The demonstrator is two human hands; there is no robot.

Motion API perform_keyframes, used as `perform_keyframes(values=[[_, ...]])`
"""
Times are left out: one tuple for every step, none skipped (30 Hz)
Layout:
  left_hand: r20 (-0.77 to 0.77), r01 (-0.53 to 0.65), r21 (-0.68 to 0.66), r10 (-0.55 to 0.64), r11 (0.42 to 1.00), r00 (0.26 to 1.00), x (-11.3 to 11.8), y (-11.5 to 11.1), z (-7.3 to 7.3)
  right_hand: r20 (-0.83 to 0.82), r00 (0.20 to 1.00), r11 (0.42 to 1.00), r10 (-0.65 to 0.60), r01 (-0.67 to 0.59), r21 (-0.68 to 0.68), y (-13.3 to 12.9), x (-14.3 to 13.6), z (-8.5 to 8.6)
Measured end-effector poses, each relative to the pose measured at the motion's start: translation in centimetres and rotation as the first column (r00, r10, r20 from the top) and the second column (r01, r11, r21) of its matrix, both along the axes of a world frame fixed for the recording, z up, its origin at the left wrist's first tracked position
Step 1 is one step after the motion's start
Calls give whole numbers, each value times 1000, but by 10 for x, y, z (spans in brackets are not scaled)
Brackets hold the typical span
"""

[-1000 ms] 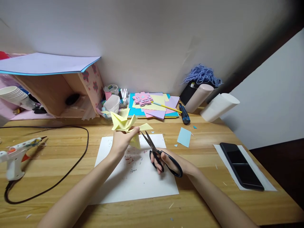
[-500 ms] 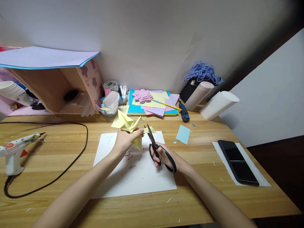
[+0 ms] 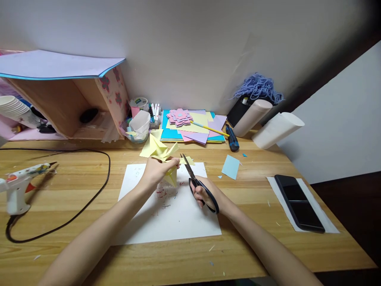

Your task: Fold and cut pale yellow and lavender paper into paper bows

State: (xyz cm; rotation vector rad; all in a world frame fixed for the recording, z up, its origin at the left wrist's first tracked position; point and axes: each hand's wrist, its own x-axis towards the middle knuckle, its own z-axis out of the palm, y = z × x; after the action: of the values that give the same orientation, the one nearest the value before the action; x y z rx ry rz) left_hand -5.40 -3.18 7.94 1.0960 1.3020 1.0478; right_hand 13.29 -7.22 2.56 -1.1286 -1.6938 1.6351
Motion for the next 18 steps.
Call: perform_keyframes(values=[[2, -1, -2, 1, 1000, 1000, 0, 0, 0, -4, 1000, 1000, -12, 12, 0, 0, 0, -1], [11, -3, -6, 3, 1000, 1000, 0, 0, 1, -9, 1000, 1000, -24, 24, 0, 0, -1, -2], [22, -4, -10, 5, 1000, 1000, 0, 0, 1, -13, 999, 999, -35, 35, -1, -1, -1, -2], [34, -5, -14, 6, 1000, 999, 0, 0, 1, -15, 999, 999, -44, 44, -3, -1, -2, -3], [42, -5, -17, 6, 1000, 999, 0, 0, 1, -15, 999, 999, -50, 50, -5, -1, -2, -3], [50, -4, -22, 5, 1000, 999, 0, 0, 1, -14, 998, 998, -57, 56, -8, -2, -3, -3], [56, -4, -25, 5, 1000, 998, 0, 0, 1, -12, 998, 998, -60, 60, -11, -2, -3, -3], [63, -1, -28, 3, 1000, 998, 0, 0, 1, -11, 998, 998, -65, 65, -13, -3, -4, -3], [72, 2, -29, 0, 1000, 997, 0, 0, 0, -9, 997, 997, -70, 70, -14, -3, -4, -3], [81, 6, -30, -4, 1000, 997, 0, 0, 0, -7, 997, 997, -75, 75, -13, -3, -4, -3], [87, 8, -30, -5, 1000, 996, 0, 0, 0, -5, 997, 997, -78, 78, -12, -3, -4, -3], [88, 8, -29, -6, 1000, 996, -1, 1, 0, -2, 997, 997, -80, 80, -10, -3, -4, -3], [85, 6, -30, -3, 1000, 996, -1, 1, 0, 0, 997, 997, -79, 79, -8, -3, -4, -3], [84, 2, -35, 1, 999, 996, 0, 1, 0, 3, 997, 997, -76, 76, -5, -3, -4, -3], [85, -2, -41, 6, 999, 996, 0, 1, 0, 6, 997, 997, -72, 72, -2, -3, -4, -2], [91, -4, -46, 8, 999, 996, 0, 1, 0, 10, 998, 998, -67, 67, 2, -3, -4, -1], [100, -4, -51, 9, 999, 995, 0, 1, 1, 13, 998, 998, -61, 61, 6, -3, -4, 0], [111, 0, -57, 6, 998, 994, 0, 1, 1, 16, 998, 998, -54, 54, 11, -3, -4, 1]])
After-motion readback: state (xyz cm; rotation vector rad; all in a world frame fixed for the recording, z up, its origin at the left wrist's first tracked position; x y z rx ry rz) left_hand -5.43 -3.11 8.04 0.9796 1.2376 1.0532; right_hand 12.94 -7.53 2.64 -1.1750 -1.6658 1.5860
